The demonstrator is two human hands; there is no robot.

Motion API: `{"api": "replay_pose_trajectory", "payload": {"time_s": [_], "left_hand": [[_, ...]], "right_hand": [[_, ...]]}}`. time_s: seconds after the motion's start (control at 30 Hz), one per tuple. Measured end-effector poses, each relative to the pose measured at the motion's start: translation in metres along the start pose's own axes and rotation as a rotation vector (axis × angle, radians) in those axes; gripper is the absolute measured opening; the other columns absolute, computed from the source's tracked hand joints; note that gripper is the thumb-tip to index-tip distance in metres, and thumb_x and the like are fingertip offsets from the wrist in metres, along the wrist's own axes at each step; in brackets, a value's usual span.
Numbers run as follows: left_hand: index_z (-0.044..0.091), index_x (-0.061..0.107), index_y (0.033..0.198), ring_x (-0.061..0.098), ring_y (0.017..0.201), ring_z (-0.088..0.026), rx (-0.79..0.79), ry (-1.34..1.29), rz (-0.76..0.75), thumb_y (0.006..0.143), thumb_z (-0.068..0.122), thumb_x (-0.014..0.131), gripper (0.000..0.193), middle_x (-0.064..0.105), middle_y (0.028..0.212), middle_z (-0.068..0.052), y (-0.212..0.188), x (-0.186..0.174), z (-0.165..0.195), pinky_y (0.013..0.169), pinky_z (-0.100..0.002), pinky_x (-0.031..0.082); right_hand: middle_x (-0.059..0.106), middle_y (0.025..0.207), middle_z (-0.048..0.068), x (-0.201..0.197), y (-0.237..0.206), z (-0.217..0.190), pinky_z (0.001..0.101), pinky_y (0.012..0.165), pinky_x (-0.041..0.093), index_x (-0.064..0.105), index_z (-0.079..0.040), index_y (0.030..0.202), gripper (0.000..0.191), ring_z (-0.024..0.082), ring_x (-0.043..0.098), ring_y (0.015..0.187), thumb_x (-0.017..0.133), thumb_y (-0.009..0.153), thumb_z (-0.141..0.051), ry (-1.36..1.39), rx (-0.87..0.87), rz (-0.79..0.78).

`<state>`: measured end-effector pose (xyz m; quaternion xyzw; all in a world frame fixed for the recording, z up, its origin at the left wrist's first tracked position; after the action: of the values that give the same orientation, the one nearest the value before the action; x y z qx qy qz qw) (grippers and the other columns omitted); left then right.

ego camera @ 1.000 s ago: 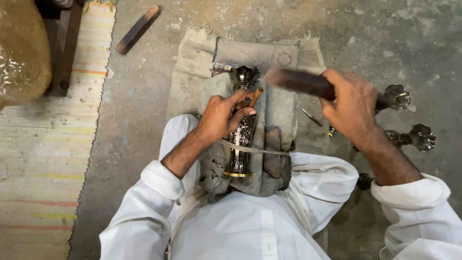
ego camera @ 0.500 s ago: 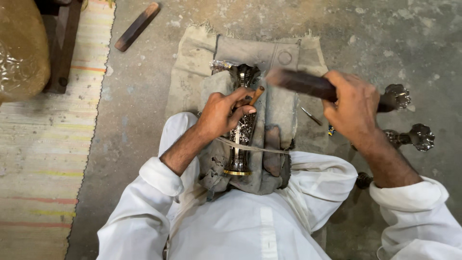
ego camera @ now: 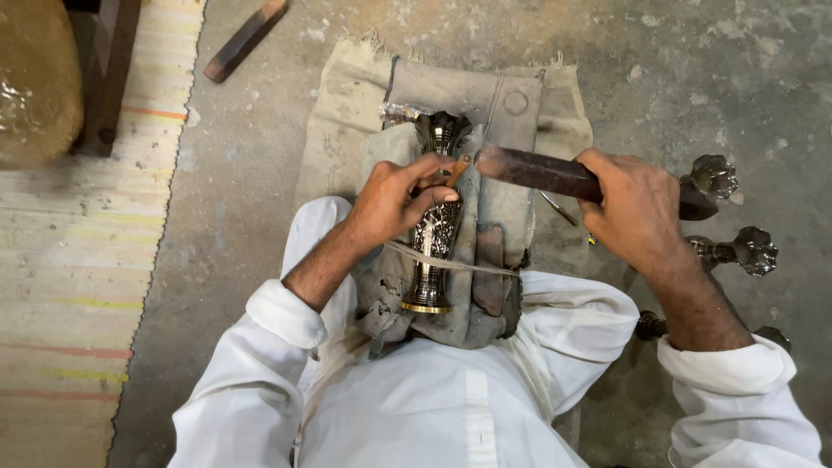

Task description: The person sits on the floor holding a chisel against an ornate brass vase and strikes the chisel with a wooden mallet to engrave decorative patterns into the metal, repositioning the chisel repeatedly across the vase surface.

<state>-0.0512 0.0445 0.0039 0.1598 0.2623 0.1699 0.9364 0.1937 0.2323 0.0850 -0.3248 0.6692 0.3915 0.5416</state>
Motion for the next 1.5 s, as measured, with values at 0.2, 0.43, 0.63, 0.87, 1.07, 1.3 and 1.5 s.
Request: {"api": "replay_pose_trajectory", "payload": {"time_s": [0.2,0.43,0.63,0.87,1.07,1.3,1.5], "left_hand": [[0.009,0.062,0.132,0.077,0.073,-0.027,0.025,0.023,-0.002,0.097,0.023,0.077,0.041,0.076,0.085,-0.014,0.000,0.000,-0.002,0.062,-0.035,0.056],[0.009,0.061,0.133,0.076,0.070,-0.027,0.040,0.030,-0.002,0.097,0.022,0.077,0.042,0.076,0.084,-0.013,0.001,0.000,0.000,0.059,-0.036,0.054],[0.008,0.062,0.132,0.073,0.065,-0.029,-0.011,0.060,-0.017,0.096,0.024,0.077,0.042,0.074,0.079,-0.014,0.002,0.000,-0.003,0.058,-0.037,0.053],[0.008,0.063,0.132,0.076,0.068,-0.024,0.058,0.031,0.011,0.097,0.022,0.077,0.040,0.075,0.083,-0.013,-0.001,0.003,-0.009,0.059,-0.035,0.054],[0.010,0.064,0.135,0.066,0.066,-0.009,-0.149,-0.161,0.138,0.099,0.015,0.077,0.039,0.074,0.071,-0.005,-0.011,0.000,-0.011,0.059,-0.031,0.050],[0.012,0.064,0.135,0.066,0.056,-0.014,-0.095,-0.008,-0.055,0.095,0.022,0.078,0.044,0.075,0.073,-0.006,-0.002,-0.002,-0.005,0.055,-0.032,0.049],[0.010,0.063,0.133,0.066,0.055,-0.020,-0.053,0.010,-0.015,0.096,0.024,0.078,0.042,0.071,0.071,-0.008,-0.002,0.001,-0.002,0.055,-0.036,0.049]], "right_hand": [[0.067,0.087,0.012,0.003,0.002,0.001,0.0420,0.070,0.052,0.063,-0.004,0.111,0.026,0.029,0.068,0.075,0.079,0.094,-0.014,0.300,0.219,0.117],[0.071,0.096,0.013,-0.013,0.007,-0.012,0.0447,0.078,0.052,0.067,-0.007,0.108,0.031,0.034,0.069,0.090,0.078,0.079,-0.003,-0.082,-0.122,0.131],[0.071,0.096,0.015,-0.019,0.009,-0.014,0.0457,0.079,0.052,0.066,-0.006,0.107,0.034,0.036,0.069,0.090,0.080,0.076,-0.003,-0.113,-0.115,0.100],[0.071,0.094,0.015,-0.010,0.006,-0.005,0.0464,0.077,0.054,0.068,-0.008,0.114,0.039,0.034,0.070,0.086,0.081,0.078,-0.005,-0.059,-0.030,0.044],[0.072,0.083,0.015,0.005,-0.006,0.004,0.0474,0.070,0.053,0.069,-0.011,0.115,0.037,0.033,0.070,0.076,0.082,0.081,-0.016,0.050,0.190,-0.187],[0.069,0.076,0.011,0.028,-0.011,-0.001,0.0427,0.065,0.052,0.067,-0.009,0.109,0.032,0.025,0.068,0.067,0.082,0.086,-0.024,0.315,0.284,-0.179],[0.064,0.081,0.010,0.012,0.001,-0.004,0.0398,0.065,0.050,0.061,-0.005,0.112,0.029,0.024,0.064,0.066,0.081,0.098,-0.021,0.313,0.181,0.149]]}}
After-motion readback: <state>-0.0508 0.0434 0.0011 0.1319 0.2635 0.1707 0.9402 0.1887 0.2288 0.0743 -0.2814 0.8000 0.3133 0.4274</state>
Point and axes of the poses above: each hand's wrist, its own y-axis towards the middle knuckle, its own x-axis out of the palm, z = x × y, the point moved 1 cm from there along y, towards the middle knuckle
